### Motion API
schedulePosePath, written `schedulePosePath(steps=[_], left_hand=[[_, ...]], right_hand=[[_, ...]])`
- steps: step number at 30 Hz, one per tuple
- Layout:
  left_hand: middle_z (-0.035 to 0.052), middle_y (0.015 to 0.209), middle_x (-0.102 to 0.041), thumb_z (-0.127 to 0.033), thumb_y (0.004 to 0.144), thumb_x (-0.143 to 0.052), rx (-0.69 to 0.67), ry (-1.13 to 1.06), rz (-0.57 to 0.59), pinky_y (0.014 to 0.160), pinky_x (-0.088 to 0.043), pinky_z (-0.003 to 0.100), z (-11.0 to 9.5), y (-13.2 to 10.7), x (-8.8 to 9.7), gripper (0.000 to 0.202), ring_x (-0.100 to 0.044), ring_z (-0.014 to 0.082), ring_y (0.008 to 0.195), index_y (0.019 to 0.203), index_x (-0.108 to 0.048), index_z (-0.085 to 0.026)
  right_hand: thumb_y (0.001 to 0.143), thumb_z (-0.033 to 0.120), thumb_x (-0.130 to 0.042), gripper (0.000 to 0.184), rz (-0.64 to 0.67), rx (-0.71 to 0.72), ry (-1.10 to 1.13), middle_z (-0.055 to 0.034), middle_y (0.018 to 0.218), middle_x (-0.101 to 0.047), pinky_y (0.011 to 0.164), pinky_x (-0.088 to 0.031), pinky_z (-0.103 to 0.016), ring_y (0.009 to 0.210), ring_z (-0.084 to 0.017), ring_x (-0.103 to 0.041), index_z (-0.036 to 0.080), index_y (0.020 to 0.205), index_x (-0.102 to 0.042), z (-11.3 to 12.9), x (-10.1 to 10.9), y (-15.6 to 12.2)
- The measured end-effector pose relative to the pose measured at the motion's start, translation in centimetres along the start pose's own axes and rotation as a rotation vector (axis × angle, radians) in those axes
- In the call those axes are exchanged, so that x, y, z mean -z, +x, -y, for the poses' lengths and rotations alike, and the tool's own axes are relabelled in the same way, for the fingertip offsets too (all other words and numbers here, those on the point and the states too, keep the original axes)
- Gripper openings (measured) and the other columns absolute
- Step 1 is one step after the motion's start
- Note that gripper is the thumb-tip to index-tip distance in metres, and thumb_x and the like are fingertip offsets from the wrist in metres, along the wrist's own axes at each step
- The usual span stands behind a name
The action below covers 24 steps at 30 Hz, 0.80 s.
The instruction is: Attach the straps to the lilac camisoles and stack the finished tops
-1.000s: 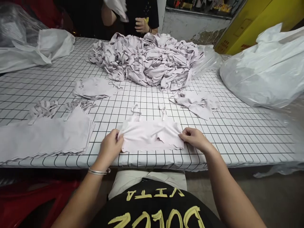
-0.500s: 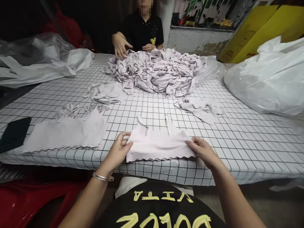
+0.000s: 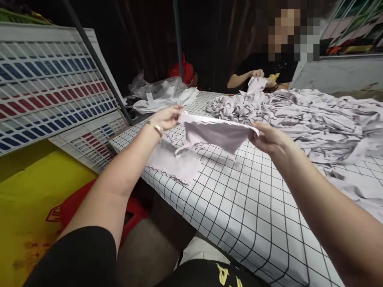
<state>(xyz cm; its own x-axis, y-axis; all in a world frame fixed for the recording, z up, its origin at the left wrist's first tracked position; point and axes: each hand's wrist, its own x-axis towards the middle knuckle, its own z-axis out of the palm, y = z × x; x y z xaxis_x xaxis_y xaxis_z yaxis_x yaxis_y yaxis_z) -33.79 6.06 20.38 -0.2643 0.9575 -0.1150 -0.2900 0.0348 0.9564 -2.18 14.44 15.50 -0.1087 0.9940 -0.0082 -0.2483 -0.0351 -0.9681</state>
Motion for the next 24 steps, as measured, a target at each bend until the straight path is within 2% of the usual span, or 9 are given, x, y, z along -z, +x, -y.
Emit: schedulePosePath(steps=[2,3,5,8,11,13,15,21,24], left_hand=[[0.0035,0.08,-0.061,0.009,0.079,-0.048,-0.071,0.042,-0.088,0.068,-0.051,0.023,-2.5,1.9,3.1,0.034,-0.061,0.0095,0.07,0.108,-0.056,-0.008],[0.0041,0.082,-0.062,0.01,0.079,-0.048,-0.088,0.065,-0.123,0.068,-0.052,0.024,-3.1,2.4,4.9,0.036,-0.062,0.0106,0.071,0.109,-0.056,-0.008],[0.0055,0.085,-0.064,0.01,0.078,-0.048,-0.06,0.119,-0.191,0.068,-0.053,0.027,-2.8,2.4,8.9,0.038,-0.064,0.0128,0.073,0.109,-0.056,-0.01],[0.0068,0.086,-0.066,0.011,0.076,-0.051,0.136,0.224,-0.262,0.067,-0.054,0.027,0.8,0.6,14.7,0.041,-0.065,0.014,0.073,0.11,-0.058,-0.012],[0.006,0.078,-0.066,0.008,0.072,-0.058,0.302,0.33,-0.332,0.061,-0.054,0.026,5.7,-1.8,19.0,0.039,-0.063,0.0133,0.064,0.106,-0.061,-0.011],[0.0048,0.072,-0.064,0.005,0.068,-0.064,0.334,0.36,-0.357,0.058,-0.054,0.027,8.1,-3.1,20.6,0.037,-0.062,0.0137,0.061,0.102,-0.064,-0.01],[0.0034,0.069,-0.062,0.002,0.065,-0.068,0.327,0.378,-0.368,0.058,-0.053,0.027,9.3,-3.8,21.4,0.036,-0.061,0.0136,0.06,0.099,-0.065,-0.01],[0.0024,0.07,-0.064,-0.005,0.061,-0.071,0.264,0.504,-0.387,0.058,-0.048,0.023,9.4,-4.3,22.1,0.031,-0.057,0.0103,0.059,0.091,-0.069,-0.012],[0.0036,0.068,-0.063,-0.007,0.06,-0.07,0.261,0.64,-0.401,0.058,-0.046,0.025,9.9,-4.7,22.2,0.026,-0.058,0.0133,0.06,0.085,-0.071,-0.011]], right_hand=[[0.082,-0.001,-0.057,0.017,0.065,-0.164,0.194,-0.0014,0.071,-0.058,0.058,-0.05,-0.015,0.061,-0.005,-0.057,0.014,0.074,-0.053,-0.1,-4.1,1.1],[0.082,-0.001,-0.057,0.017,0.11,-0.229,0.237,-0.001,0.072,-0.058,0.057,-0.05,-0.014,0.061,-0.005,-0.058,0.014,0.075,-0.054,-0.8,-5.8,1.1],[0.08,-0.002,-0.058,0.018,0.198,-0.297,0.21,-0.0009,0.071,-0.06,0.053,-0.052,-0.015,0.06,-0.007,-0.058,0.014,0.074,-0.056,-3.3,-8.3,0.0],[0.078,-0.001,-0.06,0.017,0.318,-0.437,0.105,-0.0025,0.071,-0.062,0.05,-0.053,-0.019,0.058,-0.009,-0.059,0.015,0.071,-0.058,-8.6,-10.4,-3.2],[0.075,0.002,-0.065,0.014,0.388,-0.576,-0.01,-0.0037,0.069,-0.063,0.047,-0.052,-0.02,0.054,-0.01,-0.058,0.015,0.07,-0.06,-13.4,-11.2,-6.6],[0.07,0.005,-0.07,0.015,0.416,-0.611,-0.043,-0.0019,0.065,-0.062,0.049,-0.054,-0.022,0.051,-0.009,-0.057,0.015,0.071,-0.06,-15.2,-11.3,-8.2],[0.067,0.009,-0.075,0.018,0.432,-0.61,-0.061,0.0004,0.061,-0.059,0.05,-0.056,-0.024,0.048,-0.009,-0.057,0.016,0.072,-0.059,-15.7,-11.1,-9.2],[0.066,0.02,-0.078,0.024,0.443,-0.556,-0.1,0.0018,0.057,-0.057,0.05,-0.056,-0.027,0.049,-0.013,-0.06,0.019,0.072,-0.055,-15.6,-10.3,-10.5],[0.072,0.025,-0.073,0.021,0.5,-0.512,-0.241,0.0026,0.054,-0.055,0.051,-0.055,-0.03,0.052,-0.016,-0.062,0.02,0.073,-0.052,-16.4,-9.9,-10.9]])
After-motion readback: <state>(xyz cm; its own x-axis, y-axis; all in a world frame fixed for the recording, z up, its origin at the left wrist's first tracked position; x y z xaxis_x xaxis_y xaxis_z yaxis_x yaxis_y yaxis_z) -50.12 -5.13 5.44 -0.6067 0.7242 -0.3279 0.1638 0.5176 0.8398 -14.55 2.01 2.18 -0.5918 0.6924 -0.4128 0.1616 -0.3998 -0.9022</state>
